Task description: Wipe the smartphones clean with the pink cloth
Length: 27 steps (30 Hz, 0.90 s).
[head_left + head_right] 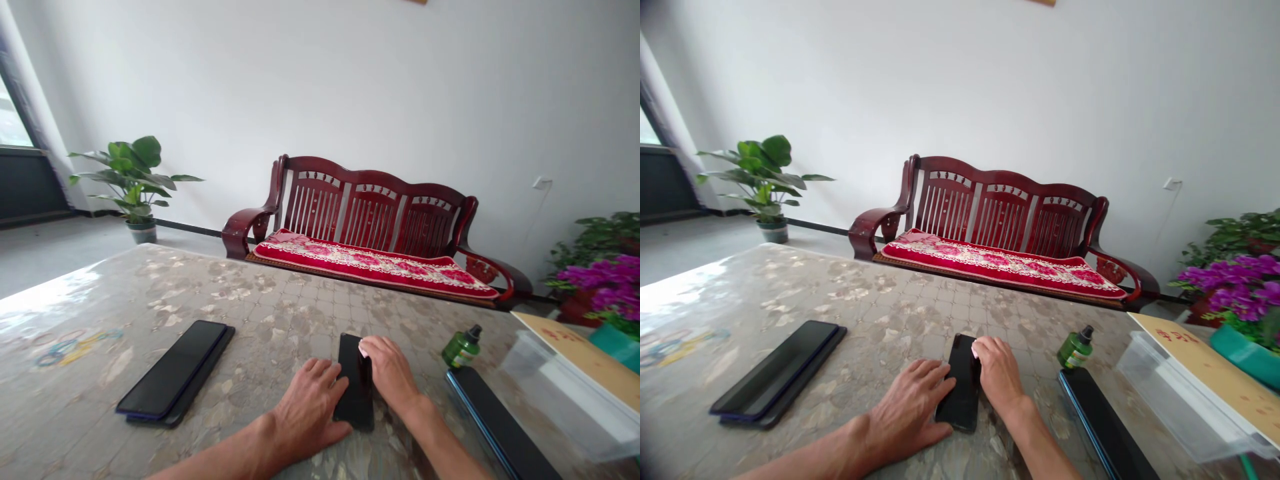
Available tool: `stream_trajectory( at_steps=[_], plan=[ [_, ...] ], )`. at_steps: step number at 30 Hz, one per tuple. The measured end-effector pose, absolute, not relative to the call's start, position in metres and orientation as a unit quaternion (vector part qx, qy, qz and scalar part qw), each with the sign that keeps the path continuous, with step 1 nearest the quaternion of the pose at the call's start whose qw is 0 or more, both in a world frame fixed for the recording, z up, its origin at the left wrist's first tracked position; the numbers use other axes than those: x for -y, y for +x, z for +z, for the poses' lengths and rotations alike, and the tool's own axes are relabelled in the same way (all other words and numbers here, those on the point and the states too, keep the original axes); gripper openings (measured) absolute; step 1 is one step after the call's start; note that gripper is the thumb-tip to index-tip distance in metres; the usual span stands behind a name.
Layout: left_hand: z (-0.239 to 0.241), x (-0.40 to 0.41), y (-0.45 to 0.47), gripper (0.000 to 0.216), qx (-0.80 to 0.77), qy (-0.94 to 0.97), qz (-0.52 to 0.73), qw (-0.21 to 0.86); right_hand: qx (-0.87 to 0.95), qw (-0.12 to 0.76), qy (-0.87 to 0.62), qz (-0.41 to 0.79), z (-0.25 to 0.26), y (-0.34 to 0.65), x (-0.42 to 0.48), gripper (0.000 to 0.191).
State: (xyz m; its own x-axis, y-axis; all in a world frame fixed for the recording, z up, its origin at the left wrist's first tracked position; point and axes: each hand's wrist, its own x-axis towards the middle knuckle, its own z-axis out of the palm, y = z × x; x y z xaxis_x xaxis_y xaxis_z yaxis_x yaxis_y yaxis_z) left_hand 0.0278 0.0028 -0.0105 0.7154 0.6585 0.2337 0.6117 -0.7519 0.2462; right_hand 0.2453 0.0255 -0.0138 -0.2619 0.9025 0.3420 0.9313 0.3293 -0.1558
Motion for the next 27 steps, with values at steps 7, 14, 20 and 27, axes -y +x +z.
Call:
stream_trajectory(
  at_steps=[7,14,20,27],
  plan=[
    [-0.023,-0.006,0.028,0.058,-0.357,0.917,0.155,0.081,0.793,0.220,-0.568,-0.007,-0.021,0.246,-0.030,0.039],
    [-0.020,-0.012,0.019,0.059,-0.380,0.912,0.135,0.080,0.785,0.230,-0.576,0.004,-0.025,0.234,-0.042,0.041],
    [-0.023,-0.014,0.017,0.059,-0.385,0.911,0.131,0.070,0.798,0.202,-0.567,0.019,-0.016,0.235,-0.042,0.034],
    [-0.024,-0.013,0.017,0.061,-0.377,0.917,0.107,0.068,0.813,0.171,-0.556,-0.023,-0.015,0.234,-0.044,0.029]
  ],
)
